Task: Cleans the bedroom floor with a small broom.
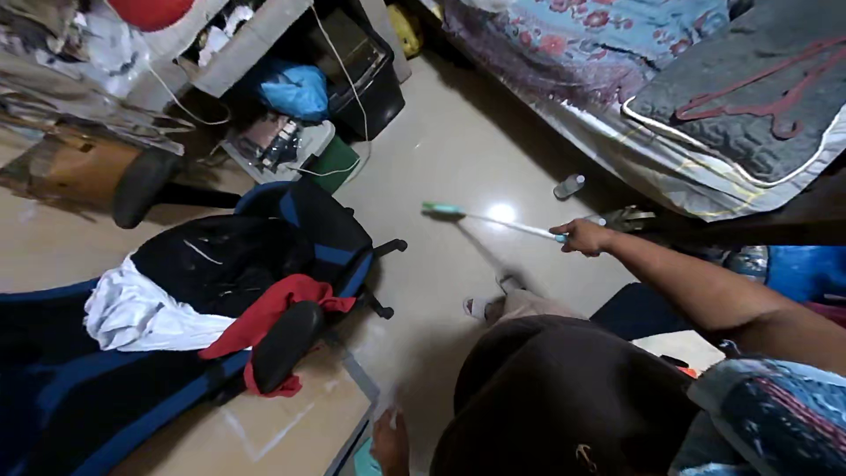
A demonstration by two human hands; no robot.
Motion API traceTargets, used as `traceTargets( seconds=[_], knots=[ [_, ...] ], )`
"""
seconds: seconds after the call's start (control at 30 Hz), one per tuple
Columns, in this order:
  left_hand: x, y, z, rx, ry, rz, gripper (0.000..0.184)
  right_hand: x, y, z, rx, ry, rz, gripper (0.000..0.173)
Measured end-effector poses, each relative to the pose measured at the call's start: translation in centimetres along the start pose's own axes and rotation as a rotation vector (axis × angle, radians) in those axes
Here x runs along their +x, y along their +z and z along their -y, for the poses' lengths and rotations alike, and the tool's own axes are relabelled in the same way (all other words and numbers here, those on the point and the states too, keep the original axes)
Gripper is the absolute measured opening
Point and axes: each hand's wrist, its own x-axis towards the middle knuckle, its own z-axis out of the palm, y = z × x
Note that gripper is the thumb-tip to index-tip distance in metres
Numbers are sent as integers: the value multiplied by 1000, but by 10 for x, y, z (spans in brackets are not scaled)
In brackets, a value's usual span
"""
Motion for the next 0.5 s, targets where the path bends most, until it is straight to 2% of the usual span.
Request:
traceTargets(
  seconds=[0.13, 0.23, 0.37, 0.5],
  knots=[
    [-5, 9, -9, 54, -33, 170, 38, 53, -13, -35, -87, 56, -176, 61],
    [-6, 16, -36, 0, -18, 196, 40, 100, -19, -37, -22, 187, -291, 57],
    [-23, 17, -77, -9, 50, 236, 40, 148, -4, -17, 174, 357, -311, 61],
    [-39, 26, -81, -8, 34, 296, 41, 131, 16, 15, 312, 361, -217, 56]
  ],
)
